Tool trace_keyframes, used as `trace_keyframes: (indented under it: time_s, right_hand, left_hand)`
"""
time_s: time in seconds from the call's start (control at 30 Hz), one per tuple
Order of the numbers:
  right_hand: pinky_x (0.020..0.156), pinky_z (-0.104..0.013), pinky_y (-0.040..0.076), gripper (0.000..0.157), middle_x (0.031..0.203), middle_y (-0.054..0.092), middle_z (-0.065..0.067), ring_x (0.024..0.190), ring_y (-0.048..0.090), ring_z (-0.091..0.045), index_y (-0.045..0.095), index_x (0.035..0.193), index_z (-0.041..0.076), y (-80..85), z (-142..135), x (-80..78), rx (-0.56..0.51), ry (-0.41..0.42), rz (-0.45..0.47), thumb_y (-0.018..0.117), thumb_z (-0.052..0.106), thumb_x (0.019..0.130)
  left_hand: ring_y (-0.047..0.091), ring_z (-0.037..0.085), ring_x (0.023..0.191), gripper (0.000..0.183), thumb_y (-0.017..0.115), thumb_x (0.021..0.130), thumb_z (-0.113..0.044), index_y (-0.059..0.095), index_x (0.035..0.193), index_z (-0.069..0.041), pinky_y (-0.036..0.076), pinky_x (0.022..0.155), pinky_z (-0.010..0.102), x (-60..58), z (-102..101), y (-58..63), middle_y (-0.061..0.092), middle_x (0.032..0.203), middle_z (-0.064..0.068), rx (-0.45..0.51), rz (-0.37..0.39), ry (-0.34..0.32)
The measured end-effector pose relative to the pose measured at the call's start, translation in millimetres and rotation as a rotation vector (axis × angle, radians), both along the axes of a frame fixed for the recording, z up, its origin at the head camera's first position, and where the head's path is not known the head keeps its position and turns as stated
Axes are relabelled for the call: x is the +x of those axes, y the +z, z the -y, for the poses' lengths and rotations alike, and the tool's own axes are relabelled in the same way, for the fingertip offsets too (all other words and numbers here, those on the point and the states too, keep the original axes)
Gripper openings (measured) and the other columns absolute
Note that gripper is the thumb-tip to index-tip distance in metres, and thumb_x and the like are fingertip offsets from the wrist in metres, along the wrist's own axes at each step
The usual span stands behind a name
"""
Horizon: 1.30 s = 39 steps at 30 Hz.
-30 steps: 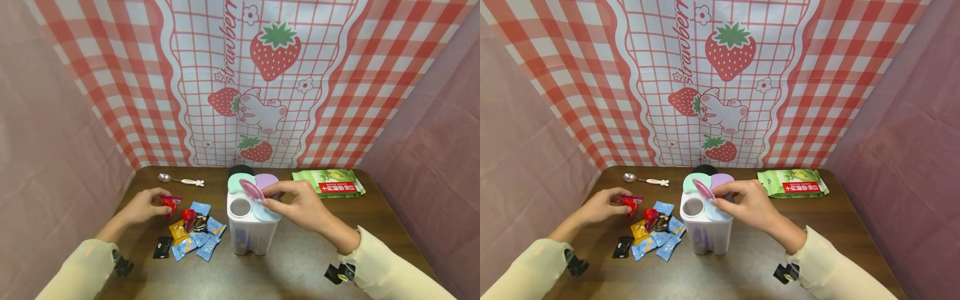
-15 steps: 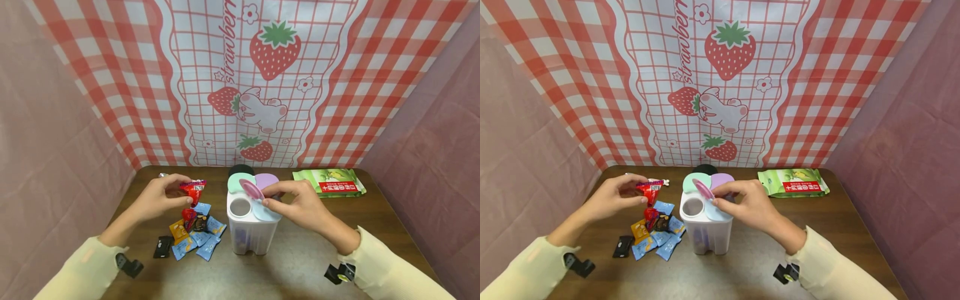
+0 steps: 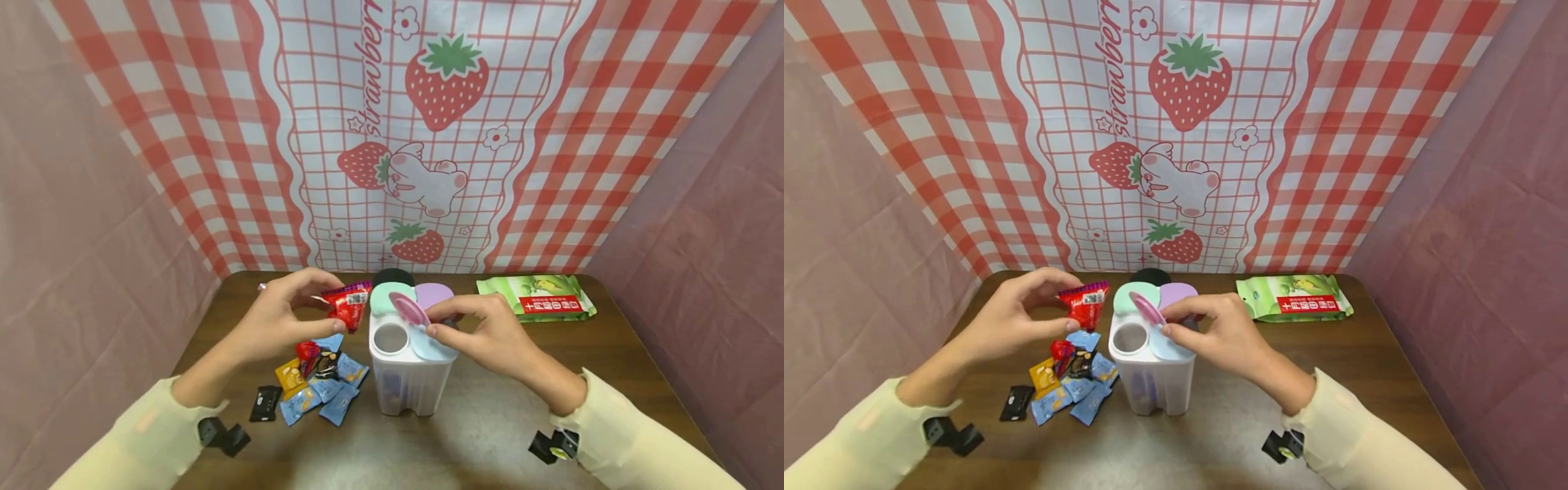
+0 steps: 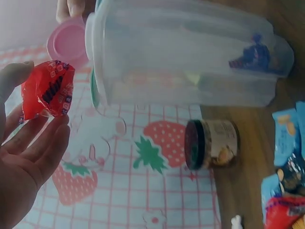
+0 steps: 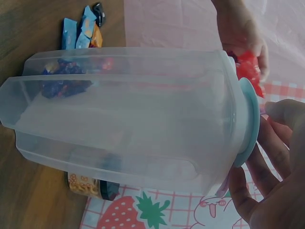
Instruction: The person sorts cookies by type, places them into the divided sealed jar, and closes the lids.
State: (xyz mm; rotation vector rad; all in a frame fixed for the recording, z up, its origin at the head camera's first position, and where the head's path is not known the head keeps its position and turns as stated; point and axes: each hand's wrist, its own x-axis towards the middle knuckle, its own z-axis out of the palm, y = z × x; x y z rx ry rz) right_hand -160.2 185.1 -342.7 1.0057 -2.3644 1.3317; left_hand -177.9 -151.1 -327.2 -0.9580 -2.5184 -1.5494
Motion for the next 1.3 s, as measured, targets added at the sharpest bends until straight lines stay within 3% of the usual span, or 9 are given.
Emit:
trace_keyframes:
  time_s: [0.27, 0.43, 0.83, 1.1, 1.3]
  right_hand:
    - [0.070, -0.032, 0.059, 0.017, 0.092, 0.078, 0.008, 0.079, 0.071, -0.007, 0.081, 0.102, 0.017, -0.1, 0, 0.5, 0.015, -0.018, 0.004, 0.082, 0.010, 0.086]
    - [0.070, -0.033, 0.060, 0.018, 0.093, 0.078, 0.008, 0.079, 0.071, -0.007, 0.081, 0.103, 0.016, 0.3, 1, 0.9, 0.028, -0.027, -0.002, 0.082, 0.009, 0.086]
    - [0.072, -0.032, 0.059, 0.018, 0.093, 0.078, 0.009, 0.080, 0.071, -0.007, 0.081, 0.103, 0.017, 1.7, 1, 1.3, 0.038, -0.028, 0.001, 0.082, 0.012, 0.087]
    - [0.071, -0.031, 0.059, 0.016, 0.093, 0.078, 0.009, 0.079, 0.071, -0.007, 0.081, 0.102, 0.018, 1.6, 2, 1.0, 0.021, -0.016, -0.012, 0.082, 0.012, 0.087]
    - [0.071, -0.031, 0.059, 0.016, 0.093, 0.078, 0.009, 0.080, 0.071, -0.007, 0.081, 0.102, 0.018, 2.0, 2, 0.6, 0.020, -0.017, -0.015, 0.082, 0.012, 0.087]
  left_hand:
    - [0.069, 0.016, 0.105, 0.048, 0.090, 0.080, -0.013, 0.065, 0.122, -0.015, 0.059, 0.091, 0.036, 5.1, -22, 3.6, 0.069, 0.119, -0.003, 0.053, -0.113, -0.091]
    - [0.068, 0.013, 0.103, 0.047, 0.091, 0.079, -0.018, 0.067, 0.119, -0.017, 0.059, 0.091, 0.032, 3.6, -32, -0.7, 0.068, 0.116, -0.005, 0.009, -0.195, -0.109]
    - [0.064, 0.007, 0.104, 0.040, 0.088, 0.082, -0.018, 0.066, 0.115, -0.019, 0.058, 0.090, 0.028, 4.5, -46, -9.9, 0.065, 0.114, -0.010, -0.067, -0.270, -0.173]
    - [0.064, 0.008, 0.100, 0.029, 0.083, 0.086, -0.010, 0.068, 0.110, -0.017, 0.057, 0.086, 0.028, 4.1, -51, -12.2, 0.069, 0.112, -0.007, -0.082, -0.329, -0.181]
    - [0.065, 0.008, 0.101, 0.018, 0.083, 0.087, -0.012, 0.070, 0.099, -0.016, 0.056, 0.086, 0.027, 4.2, -56, -15.3, 0.071, 0.110, -0.007, -0.121, -0.383, -0.176]
